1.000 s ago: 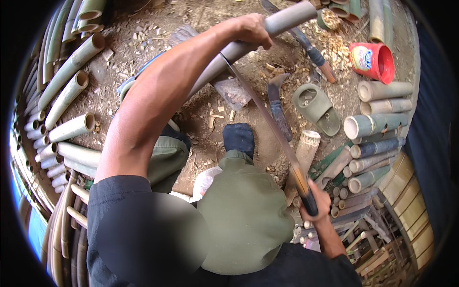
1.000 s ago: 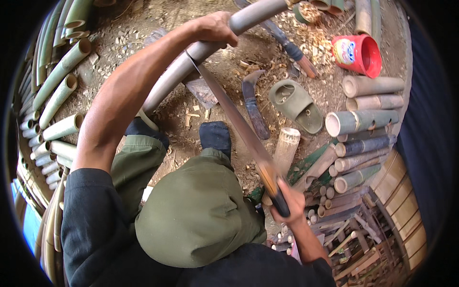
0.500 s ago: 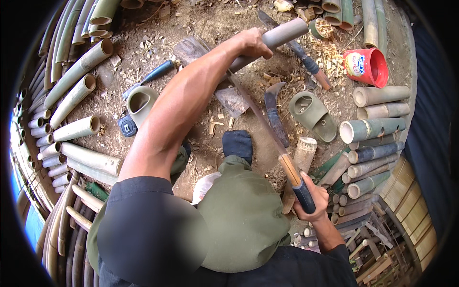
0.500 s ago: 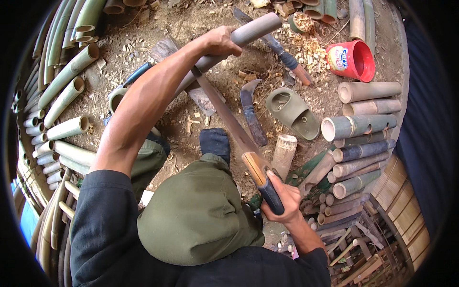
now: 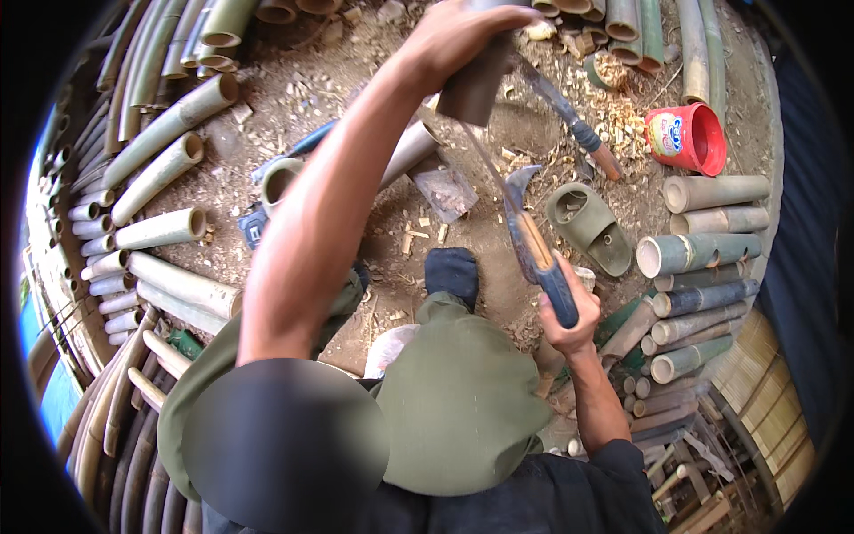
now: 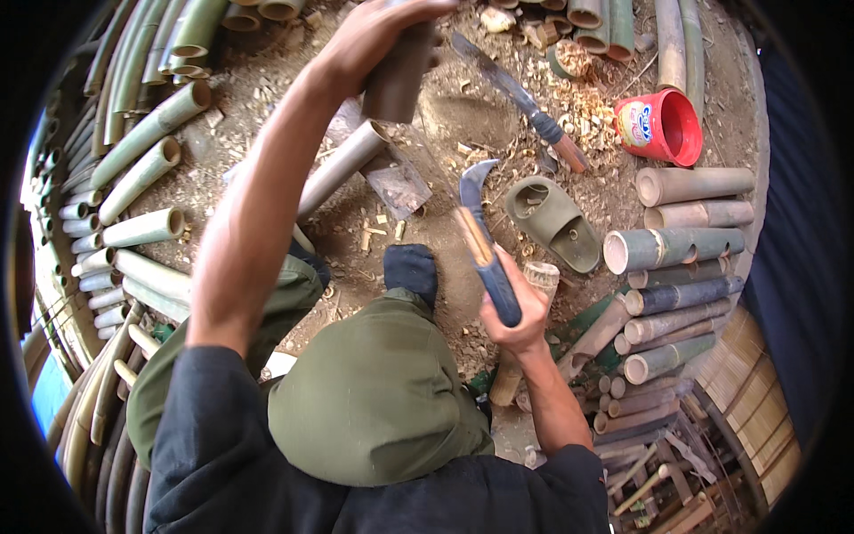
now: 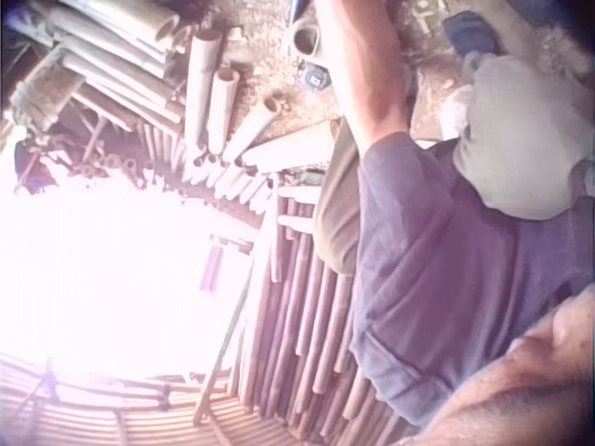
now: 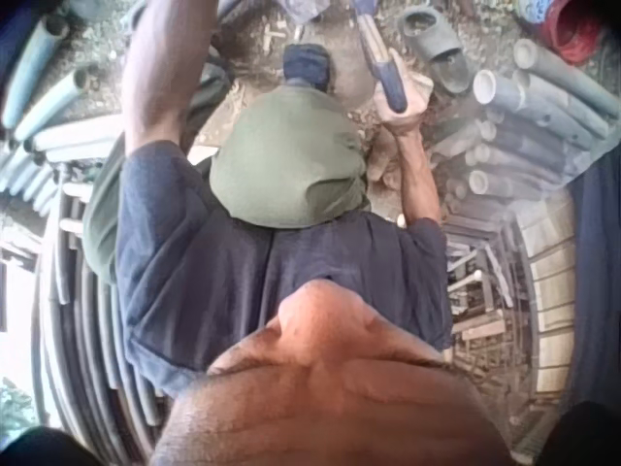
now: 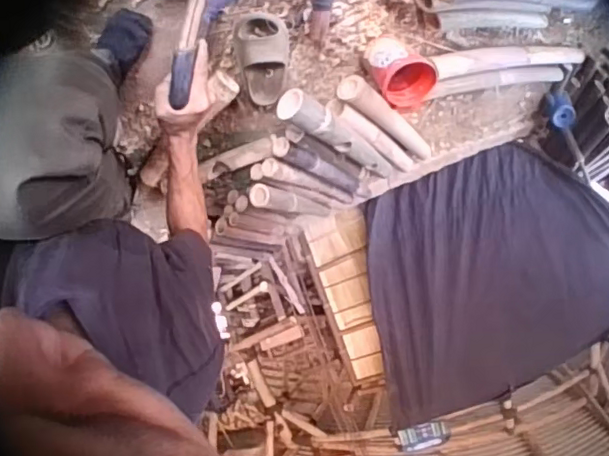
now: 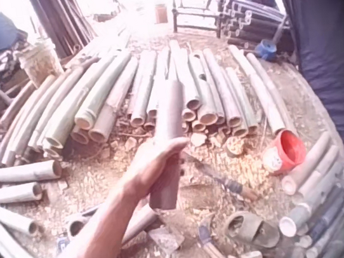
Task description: The person measures a bamboo pole with a tape measure. They then cut the pole using a hand saw and a large knife, handling several bamboo segments on a dirt floor.
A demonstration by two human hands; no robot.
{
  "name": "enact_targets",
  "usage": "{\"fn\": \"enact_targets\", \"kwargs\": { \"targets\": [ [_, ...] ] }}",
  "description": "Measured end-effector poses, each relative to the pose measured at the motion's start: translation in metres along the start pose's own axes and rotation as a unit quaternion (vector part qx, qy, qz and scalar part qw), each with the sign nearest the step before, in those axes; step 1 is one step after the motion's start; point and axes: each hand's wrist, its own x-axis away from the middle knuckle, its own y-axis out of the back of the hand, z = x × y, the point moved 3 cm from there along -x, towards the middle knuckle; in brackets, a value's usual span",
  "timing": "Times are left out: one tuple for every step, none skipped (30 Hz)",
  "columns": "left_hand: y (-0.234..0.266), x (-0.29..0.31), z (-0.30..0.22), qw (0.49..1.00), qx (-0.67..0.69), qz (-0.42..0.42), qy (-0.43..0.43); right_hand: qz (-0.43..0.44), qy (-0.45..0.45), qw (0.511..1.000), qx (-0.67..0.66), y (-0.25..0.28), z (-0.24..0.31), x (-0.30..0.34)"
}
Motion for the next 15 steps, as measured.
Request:
{"fn": "enact_targets", "kwargs": {
  "targets": [
    [0.015, 0.021, 0.007, 0.996, 0.016, -0.09, 0.021, -0.014, -0.023, 1.0, -0.009, 0.007, -0.005, 0.011],
    [0.025, 0.05, 0.011, 0.984, 0.079, -0.155, 0.043, -0.027, -0.035, 0.999, 0.0, 0.015, -0.007, 0.02],
    [0.036, 0.078, 0.024, 0.956, 0.159, -0.243, 0.038, -0.036, -0.043, 0.998, 0.003, 0.02, -0.008, 0.027],
    [0.042, 0.109, 0.037, 0.912, 0.3, -0.258, 0.103, -0.072, -0.038, 0.997, -0.017, 0.026, -0.009, 0.033],
    [0.048, 0.139, 0.053, 0.859, 0.369, -0.323, 0.144, -0.096, -0.107, 0.985, -0.094, 0.027, -0.021, 0.047],
    [0.06, 0.167, 0.081, 0.84, 0.371, -0.37, 0.14, -0.107, -0.107, 0.983, -0.102, 0.032, -0.023, 0.056],
    [0.061, 0.195, 0.106, 0.81, 0.357, -0.444, 0.14, -0.118, -0.105, 0.981, -0.112, 0.036, -0.024, 0.062],
    [0.06, 0.222, 0.133, 0.741, 0.422, -0.504, 0.138, -0.117, -0.114, 0.978, -0.132, 0.037, -0.024, 0.07],
    [0.047, 0.246, 0.143, 0.703, 0.445, -0.538, 0.137, -0.125, -0.121, 0.974, -0.146, 0.042, -0.018, 0.075],
    [0.034, 0.267, 0.152, 0.664, 0.424, -0.594, 0.163, -0.144, -0.094, 0.976, -0.132, 0.047, 0.002, 0.074],
    [0.03, 0.284, 0.183, 0.662, 0.429, -0.589, 0.172, -0.151, -0.078, 0.978, -0.122, 0.048, 0.017, 0.076],
    [0.018, 0.293, 0.205, 0.653, 0.467, -0.557, 0.213, -0.157, -0.068, 0.979, -0.109, 0.05, 0.029, 0.083],
    [-0.003, 0.297, 0.211, 0.638, 0.521, -0.504, 0.259, -0.164, -0.058, 0.98, -0.094, 0.055, 0.043, 0.091],
    [-0.014, 0.294, 0.218, 0.66, 0.481, -0.414, 0.403, -0.176, -0.053, 0.98, -0.08, 0.059, 0.052, 0.1],
    [-0.029, 0.29, 0.193, 0.721, 0.401, -0.289, 0.485, -0.189, -0.058, 0.978, -0.063, 0.065, 0.054, 0.113]
  ]
}}
